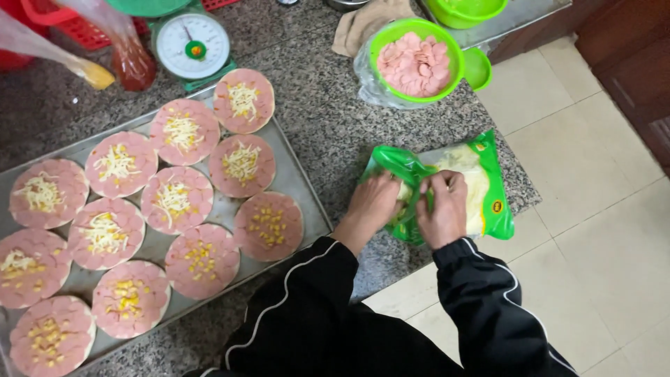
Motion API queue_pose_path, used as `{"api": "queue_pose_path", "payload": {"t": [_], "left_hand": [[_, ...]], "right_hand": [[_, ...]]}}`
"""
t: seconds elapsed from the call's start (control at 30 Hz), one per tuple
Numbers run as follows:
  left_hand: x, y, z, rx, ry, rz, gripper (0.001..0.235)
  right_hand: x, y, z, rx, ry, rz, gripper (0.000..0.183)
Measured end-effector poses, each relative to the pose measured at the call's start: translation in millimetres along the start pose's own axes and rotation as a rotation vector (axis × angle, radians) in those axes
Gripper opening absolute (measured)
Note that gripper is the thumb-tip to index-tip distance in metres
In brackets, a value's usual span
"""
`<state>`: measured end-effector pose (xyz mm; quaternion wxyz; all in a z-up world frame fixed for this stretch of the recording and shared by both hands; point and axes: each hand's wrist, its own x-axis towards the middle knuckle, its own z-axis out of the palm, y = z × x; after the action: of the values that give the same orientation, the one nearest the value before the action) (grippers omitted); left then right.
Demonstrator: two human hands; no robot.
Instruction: The person sprinkles shredded mozzarella cheese by hand onto small round pizza bases that already have ham and corn on a metal tray. The person repeatedly reaches into a green cheese bag, takes cheese, and distributes it across the bases.
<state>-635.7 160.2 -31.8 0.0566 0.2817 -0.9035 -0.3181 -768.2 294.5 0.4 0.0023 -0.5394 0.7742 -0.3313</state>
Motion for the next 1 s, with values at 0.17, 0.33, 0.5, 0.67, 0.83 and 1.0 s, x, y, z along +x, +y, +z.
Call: {"api": "queue_pose_path", "payload": {"t": [0.17, 0.33, 0.5, 0.67, 0.83, 1.0], "left_hand": [[27.4, -24.6, 53.9, 0.016, 0.003, 0.002, 0.020], [22.4, -21.5, 31.0, -0.149, 0.011, -0.066, 0.021], [2.7, -7.1, -8.9, -0.407, 0.084, -0.132, 0.019], [11.2, -37.6, 6.0, -0.315, 0.154, -0.104, 0.021], [-16.2, -20.2, -14.4, -0.214, 0.067, -0.067, 0.021], [-30.3, 4.2, -19.8, -0.180, -0.171, -0.072, 0.059]], "right_hand": [[2.3, -2.7, 1.9, -0.007, -0.021, 0.027, 0.027], [8.0, -7.3, 7.9, -0.112, 0.001, -0.013, 0.032], [8.1, -6.0, 22.8, -0.342, -0.182, 0.051, 0.045], [12.4, -2.7, 22.9, -0.406, -0.268, 0.099, 0.041], [3.0, 5.2, 24.4, -0.403, -0.282, 0.073, 0.047], [-4.8, -4.9, 14.6, -0.392, -0.348, 0.039, 0.056]]}}
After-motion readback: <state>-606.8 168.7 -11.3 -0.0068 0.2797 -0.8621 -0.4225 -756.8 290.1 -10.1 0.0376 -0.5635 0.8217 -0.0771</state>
